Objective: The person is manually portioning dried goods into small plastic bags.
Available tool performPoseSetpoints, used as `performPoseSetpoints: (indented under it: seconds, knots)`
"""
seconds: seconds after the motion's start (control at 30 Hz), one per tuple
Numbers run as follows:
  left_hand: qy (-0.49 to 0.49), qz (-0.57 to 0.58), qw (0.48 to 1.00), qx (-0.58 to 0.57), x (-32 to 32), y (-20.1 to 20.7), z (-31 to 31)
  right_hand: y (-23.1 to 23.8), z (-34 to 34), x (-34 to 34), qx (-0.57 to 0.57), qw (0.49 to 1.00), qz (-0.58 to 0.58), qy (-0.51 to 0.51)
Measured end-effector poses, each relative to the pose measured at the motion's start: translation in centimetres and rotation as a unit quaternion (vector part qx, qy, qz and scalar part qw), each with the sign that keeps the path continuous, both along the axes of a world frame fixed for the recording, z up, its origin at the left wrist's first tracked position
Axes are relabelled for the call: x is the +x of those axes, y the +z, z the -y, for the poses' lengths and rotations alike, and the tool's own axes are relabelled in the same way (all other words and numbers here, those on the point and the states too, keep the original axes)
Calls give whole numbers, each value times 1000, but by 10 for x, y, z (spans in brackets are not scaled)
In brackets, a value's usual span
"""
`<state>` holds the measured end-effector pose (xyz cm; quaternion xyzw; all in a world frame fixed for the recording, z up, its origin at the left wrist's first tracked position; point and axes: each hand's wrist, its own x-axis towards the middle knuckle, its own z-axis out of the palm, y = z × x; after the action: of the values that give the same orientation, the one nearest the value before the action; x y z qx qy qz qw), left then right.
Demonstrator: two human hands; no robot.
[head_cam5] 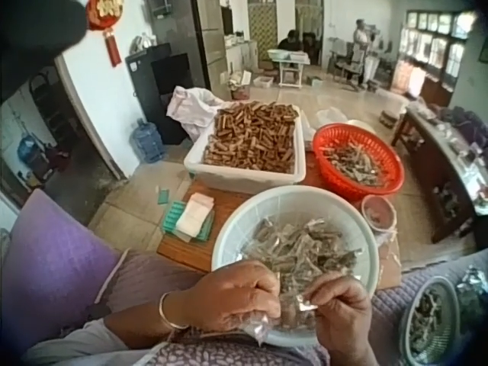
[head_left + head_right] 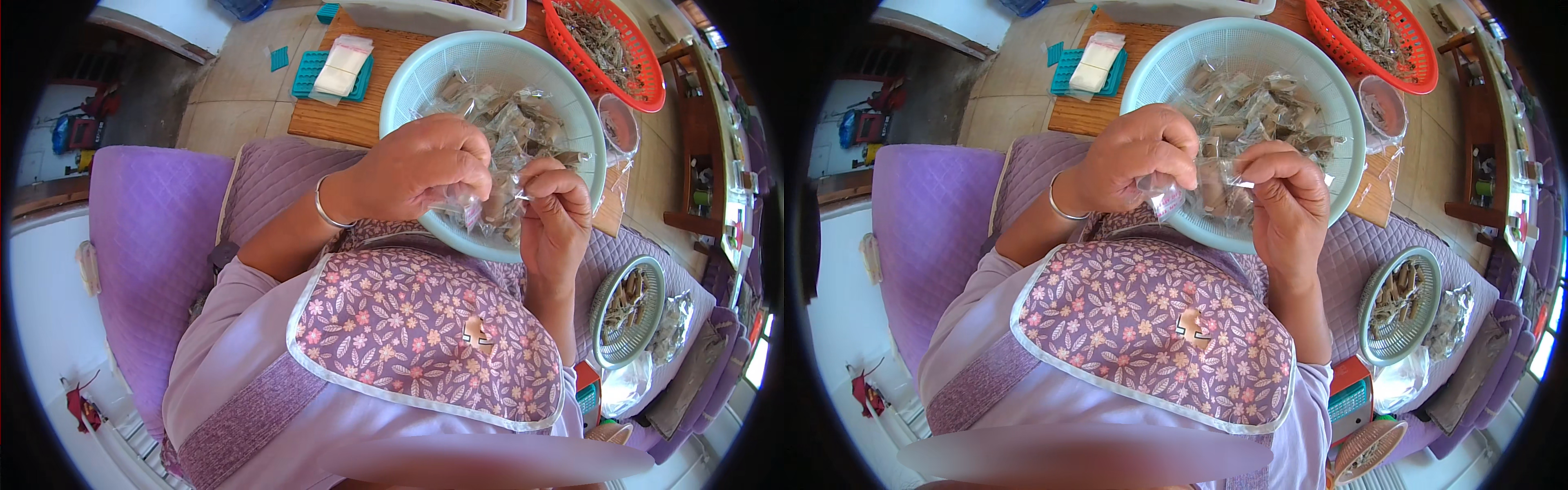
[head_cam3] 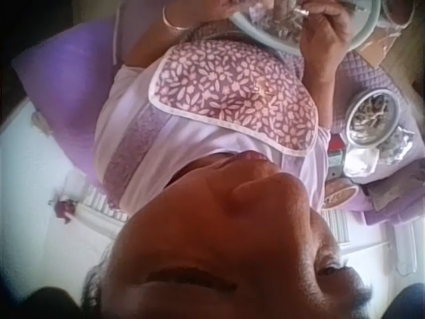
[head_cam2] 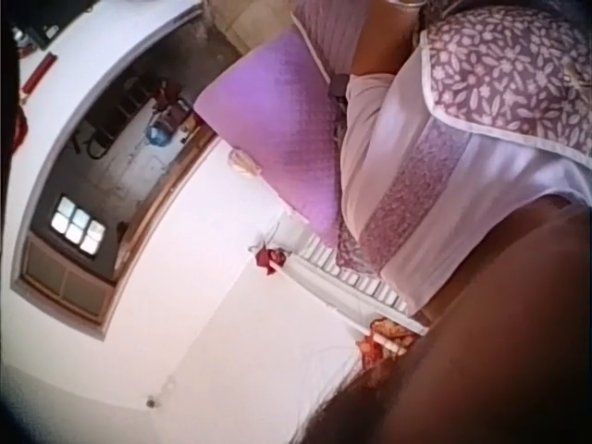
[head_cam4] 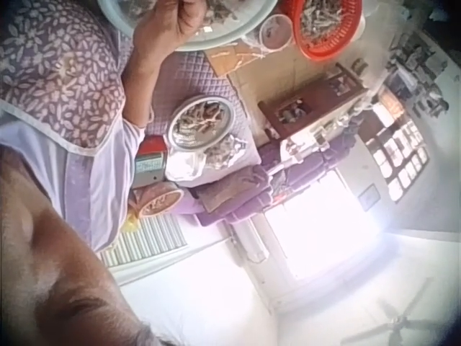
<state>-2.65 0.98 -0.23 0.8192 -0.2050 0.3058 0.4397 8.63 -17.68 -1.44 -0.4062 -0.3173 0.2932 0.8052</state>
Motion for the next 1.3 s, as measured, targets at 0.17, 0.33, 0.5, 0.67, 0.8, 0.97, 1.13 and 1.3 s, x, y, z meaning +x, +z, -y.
performPoseSetpoints:
  seconds: [0.17, 0.33, 0.5, 0.67, 0.8, 0.97, 1.13, 1.3]
  knots:
    - [9, 2, 999, 32, 1, -4, -1, 2, 3, 2, -58, 998, -32, 11]
    - [33, -16, 996, 82, -7, 1, 1, 1, 10, 11, -92, 995, -8, 37]
    - [99, -43, 989, 103, -15, 3, -18, 4, 23, 14, -215, 976, 22, -5]
    - [202, -67, 971, -105, -17, -19, -24, 3, 22, 25, -287, 955, 68, 28]
    - [227, -118, 886, -386, -13, -24, -6, 18, 6, 70, -362, 908, 207, -43]
    - [317, -47, 930, -178, -6, -43, -11, 9, -15, 114, -614, 609, 501, -34]
    - [347, -36, 912, -216, -7, -47, -3, -17, -28, 79, -567, 651, 502, 40]
    - [335, -52, 916, -212, -8, -49, -4, -16, -45, 21, -402, 766, 501, 42]
